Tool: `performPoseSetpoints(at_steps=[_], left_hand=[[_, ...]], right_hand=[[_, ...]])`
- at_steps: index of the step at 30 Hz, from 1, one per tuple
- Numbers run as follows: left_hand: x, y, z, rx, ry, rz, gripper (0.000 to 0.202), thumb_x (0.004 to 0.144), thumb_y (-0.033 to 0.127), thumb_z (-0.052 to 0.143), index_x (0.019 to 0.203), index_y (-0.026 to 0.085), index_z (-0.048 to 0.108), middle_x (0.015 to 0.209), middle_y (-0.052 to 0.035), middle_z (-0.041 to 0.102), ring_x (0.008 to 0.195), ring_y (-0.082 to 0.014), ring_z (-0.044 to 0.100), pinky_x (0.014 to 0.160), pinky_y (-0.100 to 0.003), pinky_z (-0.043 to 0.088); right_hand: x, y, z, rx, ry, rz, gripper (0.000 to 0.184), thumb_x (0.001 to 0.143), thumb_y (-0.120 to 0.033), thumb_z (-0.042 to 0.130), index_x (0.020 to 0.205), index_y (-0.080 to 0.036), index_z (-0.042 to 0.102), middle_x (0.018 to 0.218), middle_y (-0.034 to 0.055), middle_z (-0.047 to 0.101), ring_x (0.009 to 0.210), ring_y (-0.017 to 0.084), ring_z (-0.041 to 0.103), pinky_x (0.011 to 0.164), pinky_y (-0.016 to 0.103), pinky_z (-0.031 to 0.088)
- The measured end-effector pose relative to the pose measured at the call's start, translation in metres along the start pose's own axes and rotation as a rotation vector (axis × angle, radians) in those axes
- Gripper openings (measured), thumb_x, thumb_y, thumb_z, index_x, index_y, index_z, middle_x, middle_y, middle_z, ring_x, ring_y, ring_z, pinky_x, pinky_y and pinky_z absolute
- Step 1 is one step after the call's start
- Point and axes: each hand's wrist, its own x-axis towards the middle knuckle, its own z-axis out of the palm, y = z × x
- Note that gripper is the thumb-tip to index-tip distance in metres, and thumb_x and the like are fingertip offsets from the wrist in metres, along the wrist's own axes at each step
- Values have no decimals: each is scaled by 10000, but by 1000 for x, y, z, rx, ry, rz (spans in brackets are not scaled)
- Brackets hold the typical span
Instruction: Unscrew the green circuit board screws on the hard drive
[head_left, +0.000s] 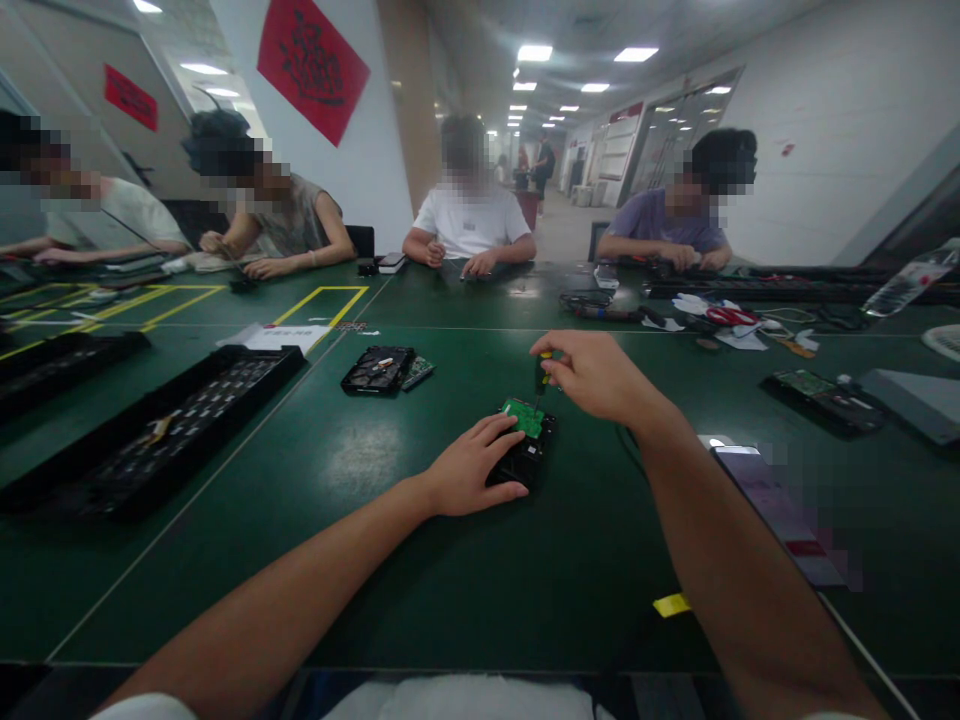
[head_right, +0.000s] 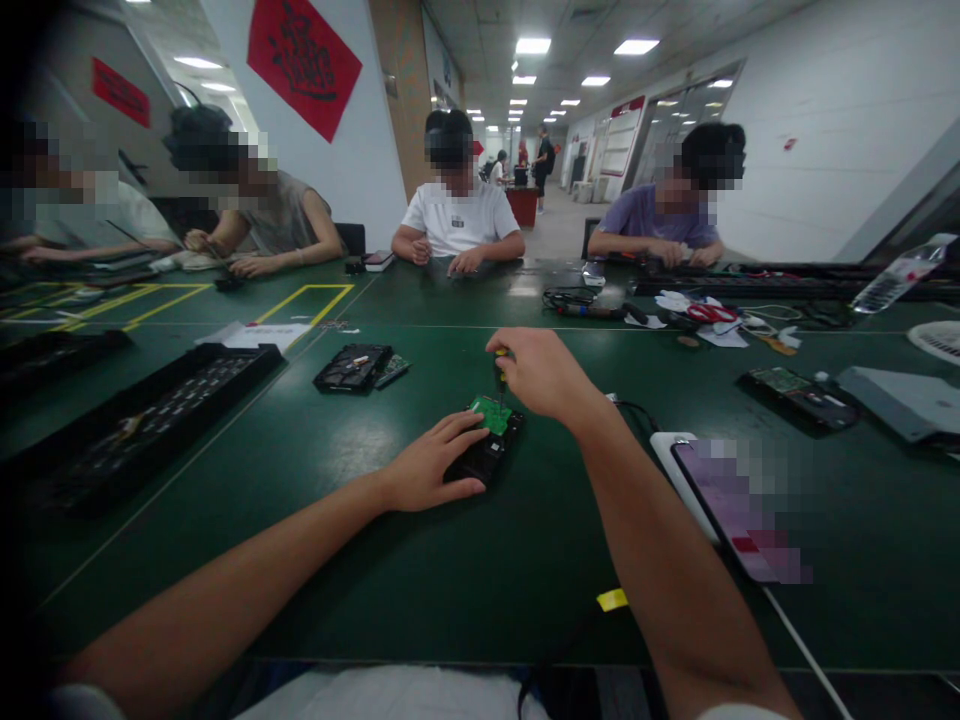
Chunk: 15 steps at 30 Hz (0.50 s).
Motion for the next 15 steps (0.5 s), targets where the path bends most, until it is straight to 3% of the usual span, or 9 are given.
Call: performPoseSetpoints(at_steps=[5, 11, 15], left_hand=[[0, 0, 0, -1, 0, -2, 846, 912, 714, 593, 1561, 198, 426, 1619, -170, 396, 1532, -364, 327, 1261, -561, 320], [0, 2, -1, -8, -1, -9, 843, 913, 709, 596, 1560, 196, 429, 1620, -172, 394, 1533, -364, 323, 1260, -565, 321], [0, 0, 0, -2, -8, -7, 850, 912, 714, 593, 1562, 193, 425, 1622, -174, 389, 1534, -364, 320, 1261, -566, 319]], right_hand=[[1, -3, 1, -27, 8, -55, 257, 994, -149, 522, 1080, -151, 763, 1074, 91, 788, 950, 213, 708, 843, 303, 470], [1, 3, 1, -74, 37, 72, 217, 971, -358, 647, 933, -169, 749, 937, 93, 782, 860, 227, 703, 760, 312, 461], [0, 2, 1, 3, 27, 52, 157, 946, -284, 678, 1028, -158, 724, 975, 80, 787, 839, 203, 708, 757, 293, 461]])
